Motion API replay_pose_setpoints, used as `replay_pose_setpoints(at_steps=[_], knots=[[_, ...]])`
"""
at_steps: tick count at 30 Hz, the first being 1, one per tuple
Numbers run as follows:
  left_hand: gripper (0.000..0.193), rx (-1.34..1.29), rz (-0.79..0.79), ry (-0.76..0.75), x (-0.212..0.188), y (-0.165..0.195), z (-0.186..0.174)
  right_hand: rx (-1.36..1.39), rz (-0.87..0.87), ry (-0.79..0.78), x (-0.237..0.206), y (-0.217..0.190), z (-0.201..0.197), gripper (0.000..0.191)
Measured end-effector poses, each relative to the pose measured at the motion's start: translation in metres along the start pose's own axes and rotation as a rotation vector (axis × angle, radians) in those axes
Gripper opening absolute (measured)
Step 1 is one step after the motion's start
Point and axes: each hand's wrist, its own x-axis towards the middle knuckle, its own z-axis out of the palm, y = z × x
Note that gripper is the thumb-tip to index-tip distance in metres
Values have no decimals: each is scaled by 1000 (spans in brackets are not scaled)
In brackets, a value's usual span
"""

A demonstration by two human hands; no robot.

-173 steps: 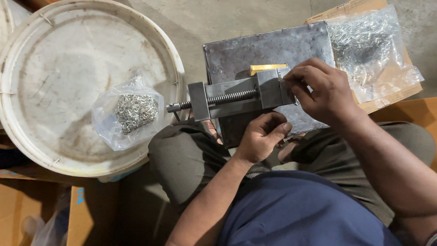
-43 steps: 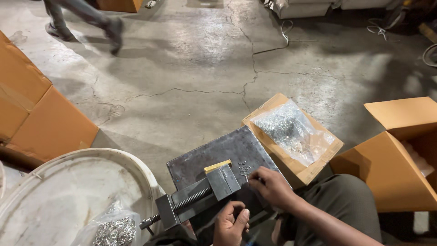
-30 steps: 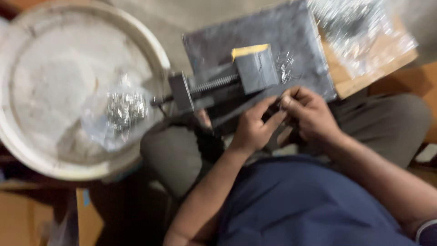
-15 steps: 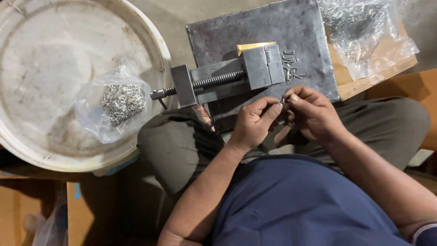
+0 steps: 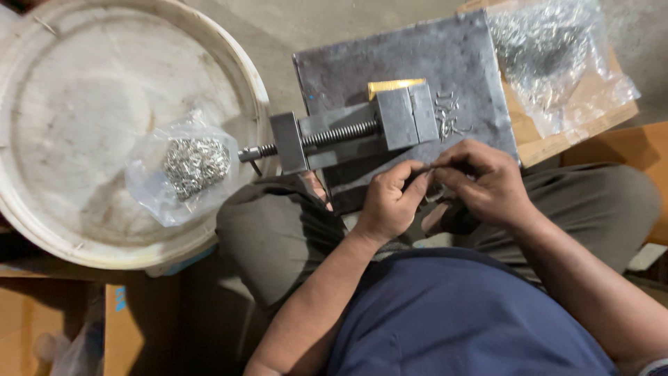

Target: The person sorts screws on a metal platform, picking them up one by one and placing them into a bag, while also using a bench vise to hold components.

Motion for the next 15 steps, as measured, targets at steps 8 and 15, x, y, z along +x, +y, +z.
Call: replay_pose_setpoints(at_steps=[8, 15], knots=[[15, -135, -99, -41, 3, -6, 0, 77, -119, 3, 13, -10, -7, 9], [13, -338, -191, -61, 2, -14, 1, -278, -248, 150, 60, -26, -16, 9]])
